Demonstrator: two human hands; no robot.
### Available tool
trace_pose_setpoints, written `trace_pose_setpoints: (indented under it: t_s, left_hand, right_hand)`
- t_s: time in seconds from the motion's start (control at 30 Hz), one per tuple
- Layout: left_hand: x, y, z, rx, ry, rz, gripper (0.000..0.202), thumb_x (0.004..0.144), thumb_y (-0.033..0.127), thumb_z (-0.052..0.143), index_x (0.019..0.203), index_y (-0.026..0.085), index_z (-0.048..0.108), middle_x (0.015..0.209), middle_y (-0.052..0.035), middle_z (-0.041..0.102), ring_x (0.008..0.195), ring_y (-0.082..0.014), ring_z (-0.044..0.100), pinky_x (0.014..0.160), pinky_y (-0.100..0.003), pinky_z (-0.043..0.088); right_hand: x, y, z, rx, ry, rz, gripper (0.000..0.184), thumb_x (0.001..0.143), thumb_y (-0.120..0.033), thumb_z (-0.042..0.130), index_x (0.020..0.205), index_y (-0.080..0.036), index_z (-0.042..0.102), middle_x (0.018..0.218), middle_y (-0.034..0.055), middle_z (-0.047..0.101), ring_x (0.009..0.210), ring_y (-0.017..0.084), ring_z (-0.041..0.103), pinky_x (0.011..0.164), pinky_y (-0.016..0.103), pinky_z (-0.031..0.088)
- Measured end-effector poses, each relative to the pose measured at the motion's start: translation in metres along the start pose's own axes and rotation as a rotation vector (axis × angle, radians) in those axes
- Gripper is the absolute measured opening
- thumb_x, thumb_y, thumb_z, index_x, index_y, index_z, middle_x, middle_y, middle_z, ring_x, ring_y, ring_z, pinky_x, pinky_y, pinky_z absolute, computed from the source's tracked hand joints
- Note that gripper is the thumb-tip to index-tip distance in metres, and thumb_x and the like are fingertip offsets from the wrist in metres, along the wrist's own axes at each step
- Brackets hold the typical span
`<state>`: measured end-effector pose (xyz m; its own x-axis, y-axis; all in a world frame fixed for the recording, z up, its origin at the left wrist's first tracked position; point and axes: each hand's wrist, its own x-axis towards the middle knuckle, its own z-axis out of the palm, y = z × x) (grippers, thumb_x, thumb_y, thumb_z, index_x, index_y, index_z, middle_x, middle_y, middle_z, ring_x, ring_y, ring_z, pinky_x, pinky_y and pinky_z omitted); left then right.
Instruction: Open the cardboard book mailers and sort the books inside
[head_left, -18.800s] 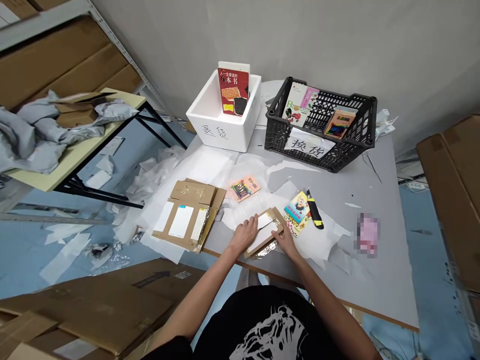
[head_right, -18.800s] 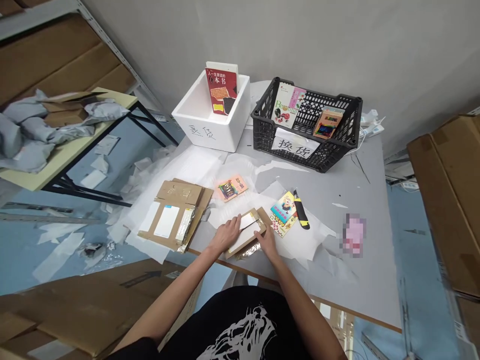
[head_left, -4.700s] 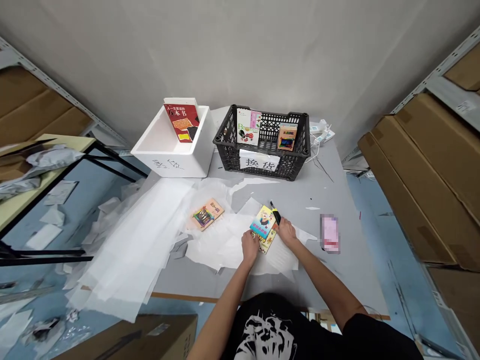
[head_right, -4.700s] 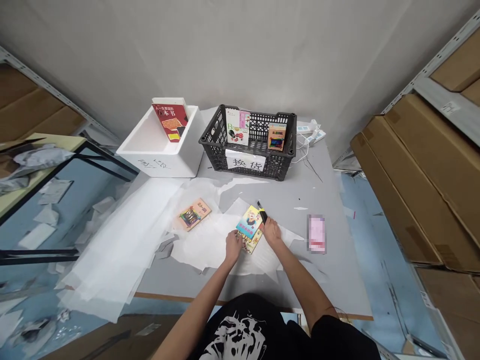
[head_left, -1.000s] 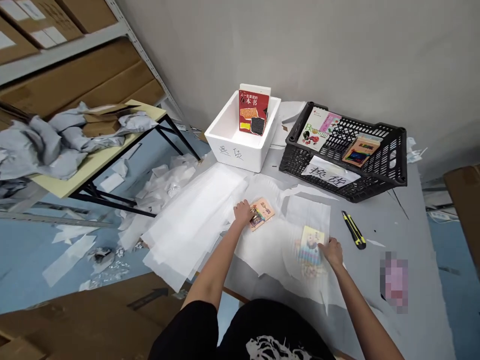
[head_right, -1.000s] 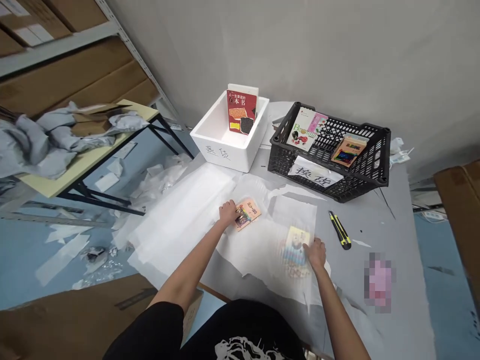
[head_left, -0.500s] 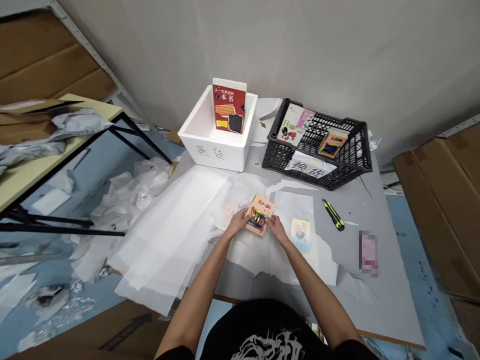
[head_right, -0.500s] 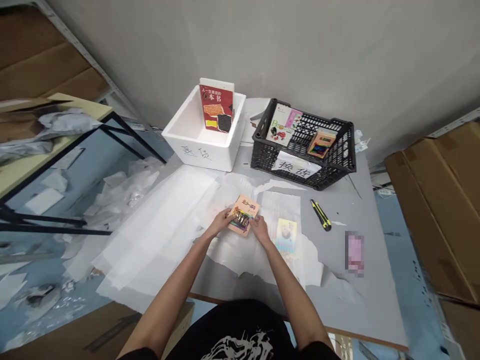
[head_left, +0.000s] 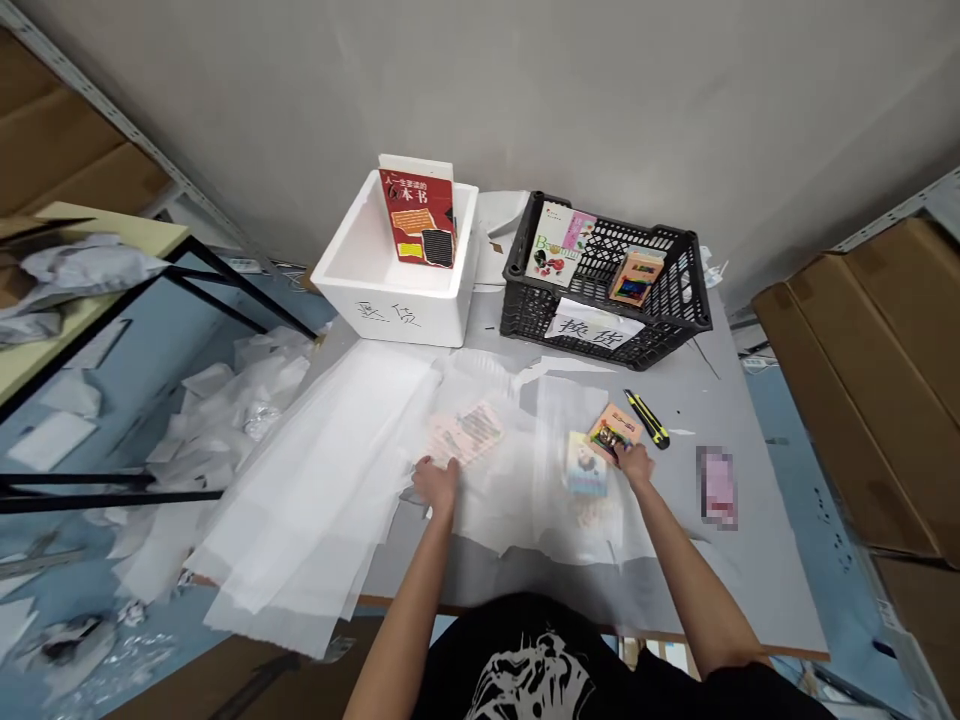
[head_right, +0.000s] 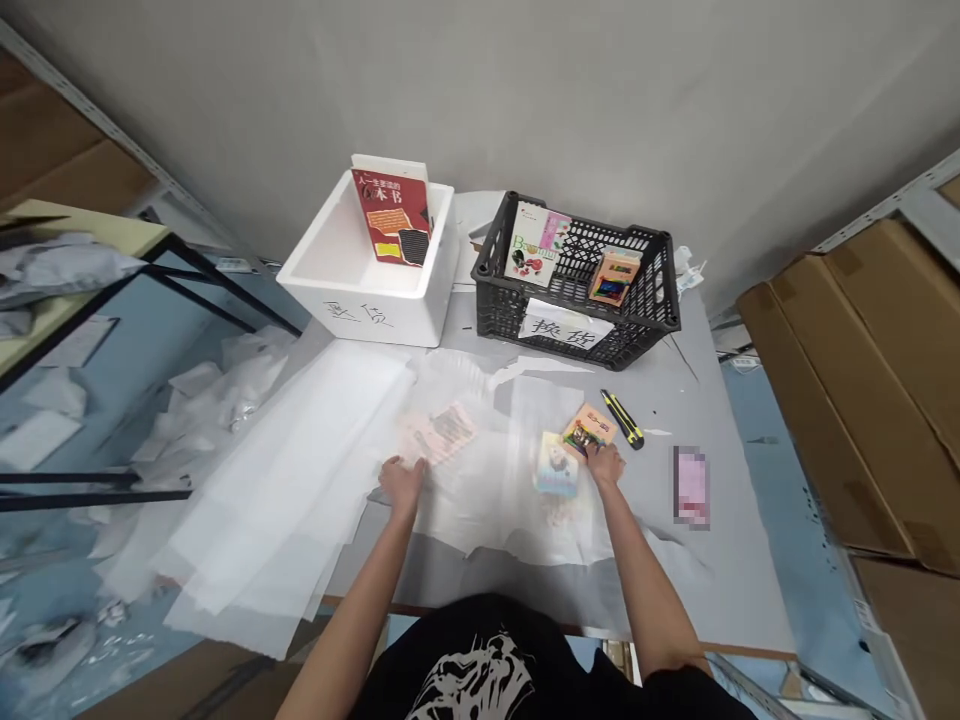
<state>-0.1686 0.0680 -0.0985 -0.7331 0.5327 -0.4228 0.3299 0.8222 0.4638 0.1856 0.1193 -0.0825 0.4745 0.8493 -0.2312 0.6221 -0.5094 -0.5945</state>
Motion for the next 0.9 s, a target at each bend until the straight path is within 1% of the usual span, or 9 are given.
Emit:
trace_pose_setpoints:
  t_s: [0.07, 0.13, 0.27, 0.37, 0.47, 0.57, 0.73, 0.8, 0.9]
  left_hand:
    - [-0.002, -0.015, 0.002, -0.006, -0.007, -0.062, 0.051, 0.073, 0.032, 0.06, 0.117, 0.01, 0.044, 0.118, -0.0243, 0.053, 0.116, -0.036, 0.05, 0.086, -0.046, 0.042]
    - [-0.002, -0.021, 0.006, -0.024, -0.024, -0.083, 0.045, 0.073, 0.033, 0.06, 0.111, 0.013, 0.047, 0.111, -0.0192, 0.059, 0.108, -0.031, 0.057, 0.084, -0.041, 0.044]
    - [0.008, -0.013, 0.009, -0.065, -0.079, -0.056, 0.024, 0.077, 0.036, 0.053, 0.093, 0.018, 0.053, 0.09, -0.0095, 0.066, 0.087, -0.024, 0.065, 0.075, -0.034, 0.047]
    - [0.012, -0.005, -0.004, -0.096, -0.09, 0.016, 0.017, 0.079, 0.037, 0.048, 0.081, 0.021, 0.053, 0.077, -0.0031, 0.065, 0.078, -0.02, 0.065, 0.073, -0.03, 0.047]
    - [0.02, -0.007, -0.039, -0.186, -0.037, 0.161, 0.022, 0.084, 0.043, 0.041, 0.086, 0.023, 0.05, 0.084, -0.0008, 0.064, 0.076, -0.0153, 0.064, 0.07, -0.025, 0.048]
    - [0.055, -0.02, -0.097, -0.334, -0.048, 0.345, 0.025, 0.087, 0.043, 0.036, 0.098, 0.023, 0.045, 0.092, -0.0019, 0.064, 0.066, -0.0124, 0.063, 0.059, -0.022, 0.048]
    - [0.155, -0.043, -0.204, 0.258, -0.134, 0.46, 0.017, 0.086, 0.024, 0.037, 0.099, 0.024, 0.048, 0.091, -0.0007, 0.066, 0.078, -0.0137, 0.062, 0.068, -0.022, 0.047]
    - [0.188, -0.048, -0.226, 0.354, -0.124, 0.439, 0.018, 0.084, 0.021, 0.041, 0.098, 0.025, 0.051, 0.095, -0.0021, 0.066, 0.087, -0.0173, 0.061, 0.072, -0.025, 0.046]
    - [0.219, -0.053, -0.229, 0.439, -0.109, 0.405, 0.021, 0.083, 0.02, 0.044, 0.101, 0.025, 0.052, 0.098, -0.0047, 0.066, 0.092, -0.022, 0.06, 0.073, -0.028, 0.044]
  right_hand:
    - [-0.015, -0.003, 0.017, -0.065, 0.099, 0.015, 0.057, 0.073, -0.041, 0.05, 0.12, -0.009, 0.046, 0.126, 0.0288, 0.045, 0.122, 0.041, 0.036, 0.096, 0.059, 0.026]
    - [-0.034, -0.017, 0.042, -0.144, 0.11, -0.108, 0.056, 0.076, -0.033, 0.049, 0.125, -0.008, 0.044, 0.134, 0.0282, 0.037, 0.127, 0.041, 0.029, 0.1, 0.06, 0.02]
    - [-0.067, -0.064, 0.098, -0.29, -0.174, -0.548, 0.047, 0.08, -0.027, 0.044, 0.125, -0.014, 0.048, 0.131, 0.0183, 0.045, 0.123, 0.033, 0.037, 0.102, 0.049, 0.026]
    - [-0.078, -0.095, 0.128, -0.328, -0.278, -0.612, 0.047, 0.081, -0.026, 0.045, 0.126, -0.011, 0.047, 0.129, 0.0192, 0.046, 0.122, 0.031, 0.038, 0.102, 0.045, 0.029]
    - [-0.084, -0.114, 0.145, -0.307, -0.291, -0.6, 0.048, 0.082, -0.027, 0.044, 0.128, -0.011, 0.044, 0.129, 0.0187, 0.046, 0.122, 0.031, 0.039, 0.101, 0.044, 0.03]
    - [-0.094, -0.126, 0.16, -0.274, -0.347, -0.636, 0.048, 0.082, -0.028, 0.042, 0.128, -0.016, 0.043, 0.124, 0.0159, 0.05, 0.117, 0.03, 0.044, 0.098, 0.044, 0.033]
    - [-0.124, -0.137, 0.185, -0.273, -0.386, -0.631, 0.052, 0.078, -0.03, 0.05, 0.128, -0.018, 0.045, 0.124, 0.0148, 0.05, 0.117, 0.031, 0.046, 0.097, 0.042, 0.035]
    - [-0.133, -0.136, 0.192, -0.272, -0.346, -0.603, 0.054, 0.077, -0.03, 0.052, 0.128, -0.016, 0.044, 0.126, 0.0163, 0.047, 0.12, 0.033, 0.043, 0.098, 0.042, 0.035]
    - [-0.137, -0.13, 0.197, -0.296, -0.295, -0.584, 0.063, 0.076, -0.03, 0.053, 0.135, -0.013, 0.036, 0.129, 0.0186, 0.044, 0.122, 0.034, 0.041, 0.098, 0.043, 0.035]
